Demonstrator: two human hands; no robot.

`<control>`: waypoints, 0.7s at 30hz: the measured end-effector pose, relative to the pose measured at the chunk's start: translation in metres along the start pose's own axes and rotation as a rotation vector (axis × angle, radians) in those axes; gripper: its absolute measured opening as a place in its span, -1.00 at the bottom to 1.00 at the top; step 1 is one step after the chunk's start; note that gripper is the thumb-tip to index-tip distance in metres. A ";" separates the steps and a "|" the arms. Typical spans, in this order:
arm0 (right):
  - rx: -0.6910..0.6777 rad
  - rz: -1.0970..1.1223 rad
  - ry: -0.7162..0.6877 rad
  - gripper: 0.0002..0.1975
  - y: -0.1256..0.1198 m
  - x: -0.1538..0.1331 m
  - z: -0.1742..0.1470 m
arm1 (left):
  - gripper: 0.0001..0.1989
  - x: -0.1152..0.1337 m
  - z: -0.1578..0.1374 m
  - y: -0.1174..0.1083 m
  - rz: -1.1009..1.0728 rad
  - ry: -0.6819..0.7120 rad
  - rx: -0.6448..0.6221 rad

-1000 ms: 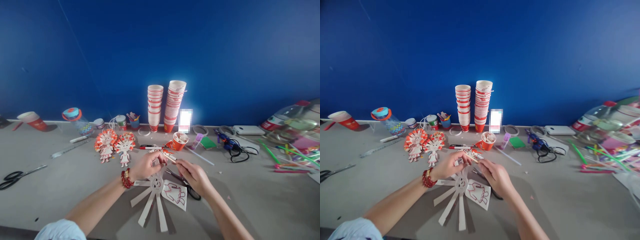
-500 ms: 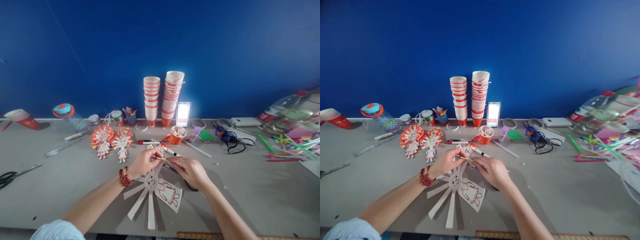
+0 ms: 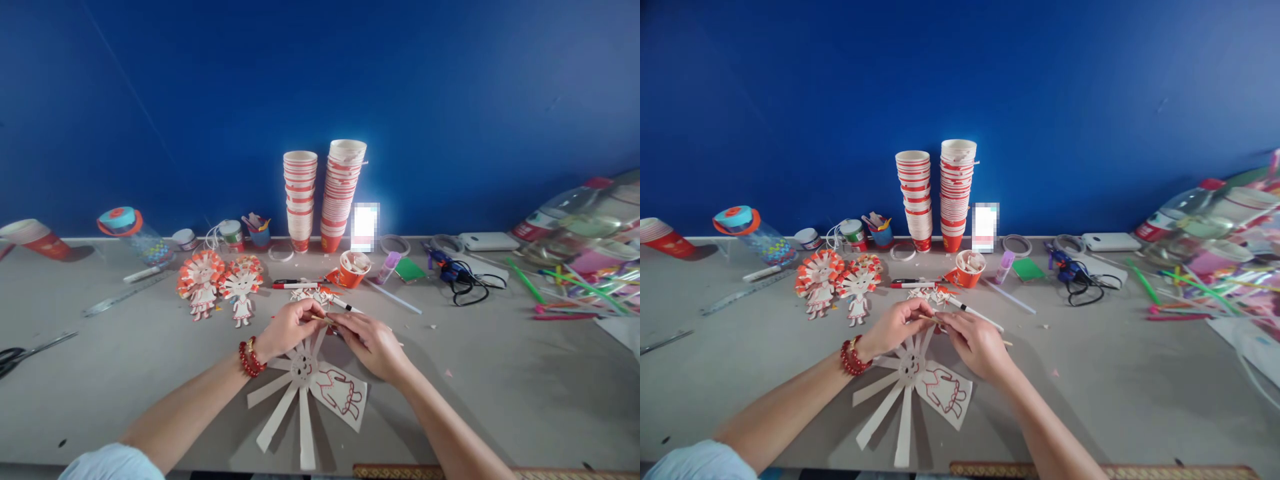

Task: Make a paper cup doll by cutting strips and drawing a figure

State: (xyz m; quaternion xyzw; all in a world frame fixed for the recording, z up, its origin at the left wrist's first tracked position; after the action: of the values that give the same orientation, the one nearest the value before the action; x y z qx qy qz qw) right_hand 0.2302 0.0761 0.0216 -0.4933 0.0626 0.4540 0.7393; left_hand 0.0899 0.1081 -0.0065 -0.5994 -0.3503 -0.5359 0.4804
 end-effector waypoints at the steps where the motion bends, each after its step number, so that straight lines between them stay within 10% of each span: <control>1: 0.006 0.012 -0.002 -0.65 0.000 -0.001 0.000 | -0.82 -0.001 0.000 0.000 -0.005 -0.004 -0.005; 21: 0.153 -0.191 -0.258 -0.62 0.001 -0.020 -0.005 | -0.71 -0.004 -0.005 -0.001 0.003 -0.091 0.046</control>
State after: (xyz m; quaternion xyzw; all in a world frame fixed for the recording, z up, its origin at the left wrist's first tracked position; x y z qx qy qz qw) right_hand 0.2199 0.0597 0.0291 -0.3769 -0.0456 0.4352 0.8164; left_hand 0.0872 0.1038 -0.0102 -0.6125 -0.3830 -0.4992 0.4784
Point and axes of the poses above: each hand's wrist, its own z-axis towards the middle knuckle, its own y-axis out of the palm, x = y × z, the point moved 8 cm from there along z, towards the middle knuckle, and after that the axes turned 11 degrees about x, right-handed, at the moved point
